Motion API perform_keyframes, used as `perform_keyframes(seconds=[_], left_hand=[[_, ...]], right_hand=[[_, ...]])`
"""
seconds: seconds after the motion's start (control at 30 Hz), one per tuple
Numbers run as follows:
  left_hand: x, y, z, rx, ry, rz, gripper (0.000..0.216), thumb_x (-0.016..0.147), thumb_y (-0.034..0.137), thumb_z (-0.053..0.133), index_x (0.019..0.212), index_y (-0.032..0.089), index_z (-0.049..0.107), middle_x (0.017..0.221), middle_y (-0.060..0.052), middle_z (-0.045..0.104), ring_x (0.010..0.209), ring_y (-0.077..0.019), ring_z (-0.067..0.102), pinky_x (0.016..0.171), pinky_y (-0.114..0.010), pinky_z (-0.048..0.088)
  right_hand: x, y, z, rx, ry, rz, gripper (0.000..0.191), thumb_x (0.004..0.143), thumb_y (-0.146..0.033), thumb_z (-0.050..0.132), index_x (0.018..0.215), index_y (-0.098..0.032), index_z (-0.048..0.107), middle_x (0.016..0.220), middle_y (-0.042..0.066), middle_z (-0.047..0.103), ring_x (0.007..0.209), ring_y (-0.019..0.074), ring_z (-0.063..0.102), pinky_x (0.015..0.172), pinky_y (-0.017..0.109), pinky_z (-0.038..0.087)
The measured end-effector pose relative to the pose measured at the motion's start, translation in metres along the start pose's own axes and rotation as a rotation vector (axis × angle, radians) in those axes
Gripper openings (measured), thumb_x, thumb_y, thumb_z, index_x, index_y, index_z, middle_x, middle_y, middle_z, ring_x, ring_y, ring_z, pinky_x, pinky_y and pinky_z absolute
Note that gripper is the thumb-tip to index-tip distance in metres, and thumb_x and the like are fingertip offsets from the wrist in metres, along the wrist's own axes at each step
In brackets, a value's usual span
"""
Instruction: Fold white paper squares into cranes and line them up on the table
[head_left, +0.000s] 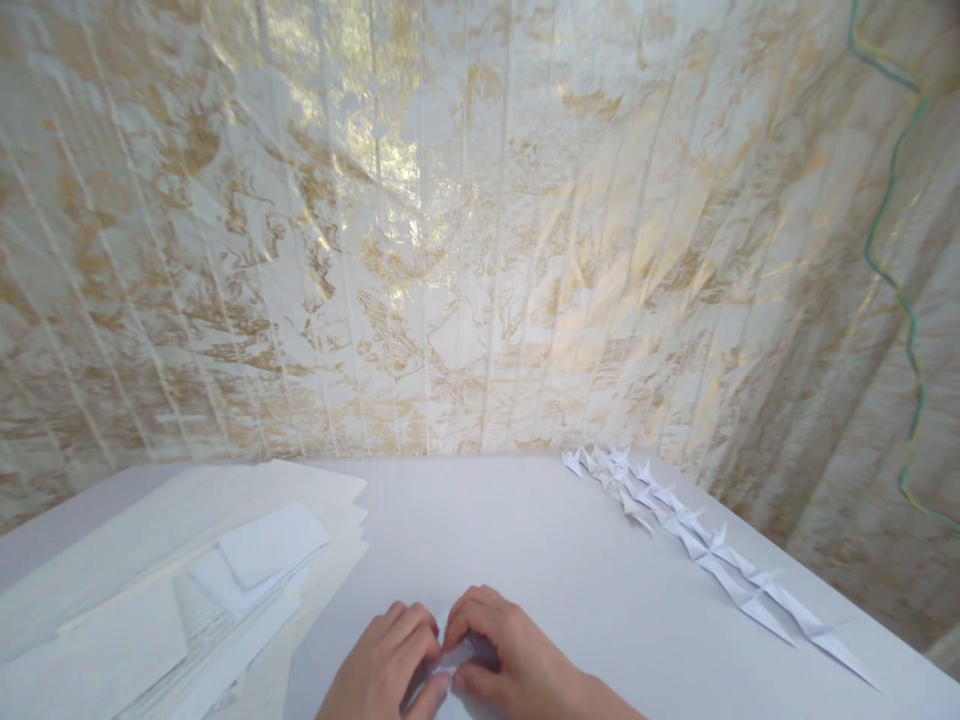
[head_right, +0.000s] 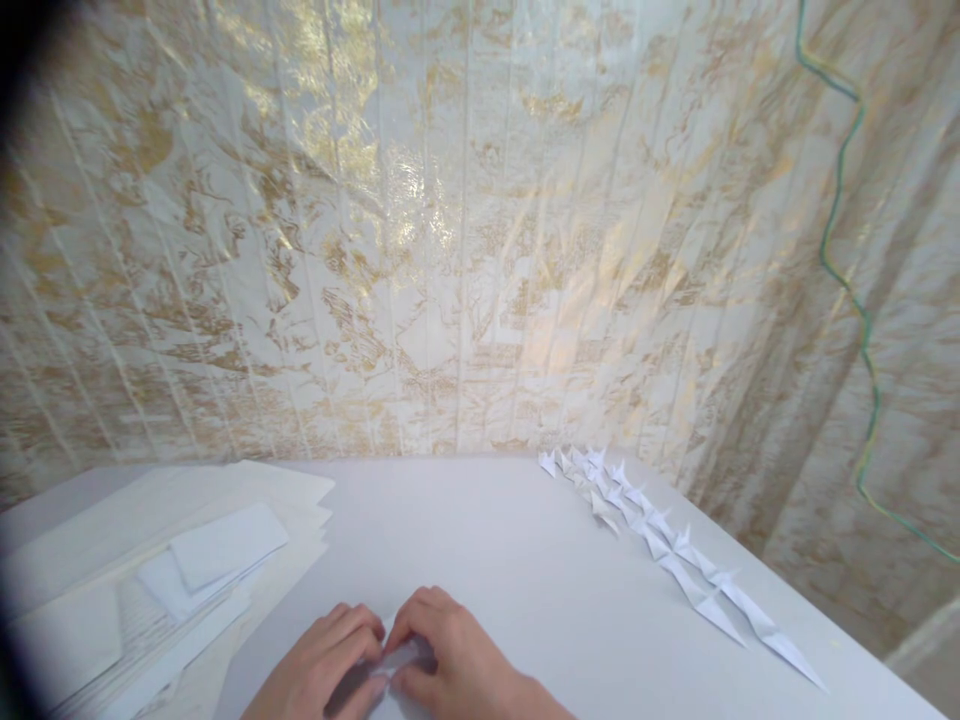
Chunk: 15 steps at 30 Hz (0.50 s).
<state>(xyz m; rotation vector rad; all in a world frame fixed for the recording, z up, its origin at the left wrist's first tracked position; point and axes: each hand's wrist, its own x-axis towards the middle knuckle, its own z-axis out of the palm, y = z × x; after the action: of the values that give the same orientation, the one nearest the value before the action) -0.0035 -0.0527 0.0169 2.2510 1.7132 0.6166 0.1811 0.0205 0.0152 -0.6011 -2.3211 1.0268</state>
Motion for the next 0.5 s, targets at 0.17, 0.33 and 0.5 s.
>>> perform_keyframes(seconds=[0.17, 0.33, 0.5], left_hand=[[0.000, -0.003, -0.003, -0.021, 0.011, 0.086, 0.020, 0.095, 0.024, 0.047, 0.083, 0.023, 0.062, 0.095, -0.001, 0.068, 0.092, -0.0207, 0.061, 0.085, -0.036, 0.046], [0.003, -0.002, -0.004, -0.076, 0.059, 0.046, 0.021, 0.093, 0.017, 0.043, 0.078, 0.022, 0.057, 0.087, -0.001, 0.066, 0.087, -0.0185, 0.061, 0.080, -0.032, 0.047], [0.006, 0.001, 0.001, -0.081, 0.110, 0.017, 0.021, 0.085, 0.010, 0.042, 0.070, 0.022, 0.047, 0.082, -0.001, 0.062, 0.082, -0.0184, 0.060, 0.076, -0.031, 0.046]], right_hand=[[-0.002, -0.008, 0.004, -0.097, 0.019, 0.023, 0.025, 0.069, 0.000, 0.068, 0.086, -0.019, 0.067, 0.096, 0.002, 0.065, 0.096, 0.0176, 0.056, 0.087, 0.026, 0.040], [0.000, -0.013, 0.003, -0.205, 0.084, 0.152, 0.012, 0.076, -0.006, 0.070, 0.075, -0.018, 0.068, 0.087, 0.001, 0.064, 0.090, 0.0170, 0.055, 0.086, 0.028, 0.038], [0.000, -0.012, 0.002, -0.204, 0.138, 0.242, 0.010, 0.076, -0.010, 0.072, 0.073, -0.018, 0.067, 0.086, 0.001, 0.062, 0.093, 0.0175, 0.052, 0.086, 0.028, 0.037]])
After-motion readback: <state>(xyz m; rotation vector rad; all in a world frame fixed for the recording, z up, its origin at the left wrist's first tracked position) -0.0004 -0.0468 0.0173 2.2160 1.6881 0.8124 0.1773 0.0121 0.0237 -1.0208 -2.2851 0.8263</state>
